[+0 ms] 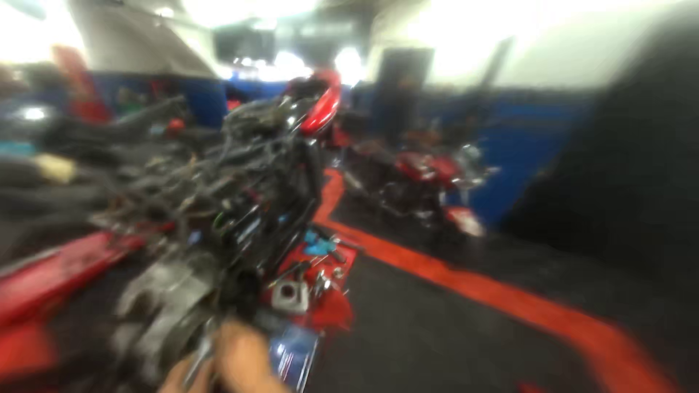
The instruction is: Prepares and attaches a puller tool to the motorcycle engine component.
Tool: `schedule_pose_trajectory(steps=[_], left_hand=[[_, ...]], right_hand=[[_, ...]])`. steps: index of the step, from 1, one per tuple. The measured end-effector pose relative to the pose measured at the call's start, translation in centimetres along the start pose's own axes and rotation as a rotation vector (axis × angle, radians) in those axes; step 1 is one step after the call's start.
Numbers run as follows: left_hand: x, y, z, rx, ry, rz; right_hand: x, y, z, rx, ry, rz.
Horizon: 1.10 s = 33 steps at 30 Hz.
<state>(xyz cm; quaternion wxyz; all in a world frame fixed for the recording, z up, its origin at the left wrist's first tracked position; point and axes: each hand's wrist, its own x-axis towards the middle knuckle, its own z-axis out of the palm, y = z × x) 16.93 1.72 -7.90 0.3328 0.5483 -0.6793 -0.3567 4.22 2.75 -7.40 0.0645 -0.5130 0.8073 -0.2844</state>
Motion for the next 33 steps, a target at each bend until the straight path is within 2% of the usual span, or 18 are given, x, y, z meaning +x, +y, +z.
schedule_pose_trajectory(steps=[3, 6, 9, 11, 12, 13, 14, 17, 19, 22, 24, 26, 29, 31, 33], left_hand=[[0.1, -1.7, 1.0, -0.077, 0.076, -0.063], [0.3, -2.5, 1.4, -0.17, 0.104, -0.086], [0.2, -2.6, 1.5, -0.164, 0.109, -0.096], [0.2, -3.0, 1.8, -0.15, 0.139, -0.099], [0.1, -3.1, 1.9, -0.149, 0.145, -0.096], [0.1, -3.1, 2.0, -0.155, 0.147, -0.096], [0.0, -3.0, 2.0, -0.166, 0.145, -0.103], [-0.2, -2.5, 2.1, -0.198, 0.147, -0.128], [-0.1, -2.4, 2.2, -0.187, 0.158, -0.137], [-0.4, -2.2, 2.2, -0.19, 0.162, -0.171], [-0.5, -1.7, 2.2, -0.202, 0.171, -0.189], [-0.4, -1.3, 2.1, -0.205, 0.162, -0.206], [-0.2, -1.6, 2.1, -0.173, 0.159, -0.19], [-0.2, -1.8, 2.3, -0.138, 0.166, -0.181], [0.0, -2.1, 2.8, -0.17, 0.207, -0.141]], right_hand=[[0.8, -0.8, -0.9, -0.019, -0.242, 0.12], [1.4, -0.3, -0.1, 0.142, -0.333, 0.233], [1.8, 0.2, 0.3, 0.721, -0.433, 0.448], [2.2, 0.5, 0.0, 1.2, -0.626, 0.715], [2.3, 0.8, -0.1, 1.309, -0.693, 0.796], [2.4, 1.1, -0.1, 1.297, -0.717, 0.79], [2.4, 1.4, -0.1, 1.172, -0.699, 0.702], [1.8, 2.3, -0.3, 0.513, -0.486, 0.26], [1.4, 2.5, -0.2, 0.209, -0.349, 0.079], [0.9, 2.5, 0.4, -0.018, -0.155, -0.115], [1.0, 2.4, 0.7, -0.104, -0.09, -0.21], [1.2, 2.1, 1.0, -0.158, -0.08, -0.241], [1.3, 1.6, 1.2, -0.12, -0.117, -0.191], [1.9, 1.2, 0.8, 0.073, -0.257, -0.011], [2.7, 1.2, 0.8, 0.443, -0.368, 0.221]])
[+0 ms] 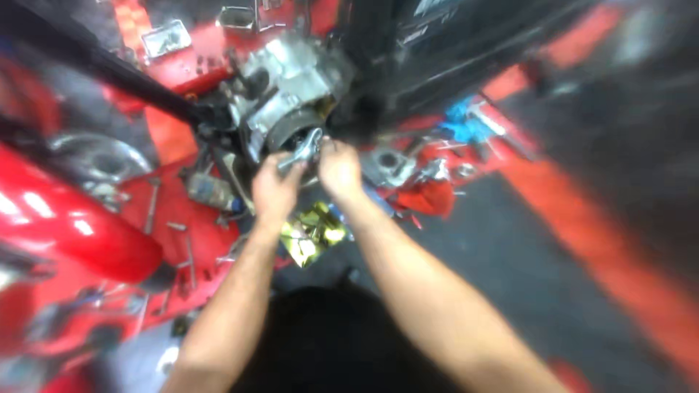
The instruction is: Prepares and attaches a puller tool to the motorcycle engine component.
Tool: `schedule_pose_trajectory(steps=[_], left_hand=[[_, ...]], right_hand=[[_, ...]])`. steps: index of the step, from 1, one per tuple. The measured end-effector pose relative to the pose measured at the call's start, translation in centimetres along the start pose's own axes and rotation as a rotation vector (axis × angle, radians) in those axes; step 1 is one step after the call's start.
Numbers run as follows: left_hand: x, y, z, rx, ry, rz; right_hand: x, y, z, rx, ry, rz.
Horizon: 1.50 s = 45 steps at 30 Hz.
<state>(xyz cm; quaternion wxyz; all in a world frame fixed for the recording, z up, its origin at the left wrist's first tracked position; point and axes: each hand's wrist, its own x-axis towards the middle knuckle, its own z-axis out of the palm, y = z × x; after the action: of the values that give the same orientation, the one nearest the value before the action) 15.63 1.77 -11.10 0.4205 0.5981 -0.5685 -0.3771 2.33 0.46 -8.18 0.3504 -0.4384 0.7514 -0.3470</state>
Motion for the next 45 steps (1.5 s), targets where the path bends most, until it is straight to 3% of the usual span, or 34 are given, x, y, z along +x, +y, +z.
schedule_pose_trajectory(steps=[2, 3, 6, 9, 13, 16, 20, 25, 30, 35, 40, 45], left_hand=[[-0.3, -0.2, 0.4, -0.036, 0.062, 0.017], [-0.5, -0.2, 0.7, -0.043, 0.099, 0.005], [-0.9, 0.3, 1.5, -0.135, 0.198, -0.08], [-1.3, 0.3, 3.0, -0.556, 0.243, -0.135], [-1.0, -1.3, 4.8, -0.784, 0.298, 0.009], [-1.1, -1.7, 5.3, -0.755, 0.319, 0.104], [-1.5, -1.6, 5.6, -0.727, 0.343, 0.149], [-2.7, -1.2, 6.3, -0.618, 0.408, 0.154], [-3.9, 1.4, 4.9, -0.404, 0.367, -0.015], [-3.8, 2.4, 3.4, -0.236, 0.294, -0.019], [-3.2, 2.1, 1.3, -0.176, 0.097, 0.052], [-2.4, 3.9, -0.8, 0.199, -0.004, -0.028]], right_hand=[[0.3, 0.7, 0.2, 0.436, -0.117, 0.126], [0.3, 1.3, 0.1, 0.53, -0.159, 0.163], [0.7, 3.4, -0.1, 0.439, -0.144, 0.117], [0.7, 4.8, 0.1, 0.346, -0.177, 0.012], [1.7, 5.5, -0.7, 0.056, -0.189, -0.157], [2.4, 6.3, -0.8, 0.147, -0.325, -0.166], [3.0, 6.8, -0.2, 0.8, -0.64, 0.048], [3.8, 8.0, 0.3, 0.983, -0.819, 0.143], [4.7, 10.0, 0.9, 1.113, -1.029, 0.069], [4.3, 11.3, 2.2, 1.267, -1.021, -0.034], [3.8, 11.7, 3.8, 1.363, -0.964, -0.131], [1.9, 10.8, 4.4, 1.356, -0.817, -0.096]])
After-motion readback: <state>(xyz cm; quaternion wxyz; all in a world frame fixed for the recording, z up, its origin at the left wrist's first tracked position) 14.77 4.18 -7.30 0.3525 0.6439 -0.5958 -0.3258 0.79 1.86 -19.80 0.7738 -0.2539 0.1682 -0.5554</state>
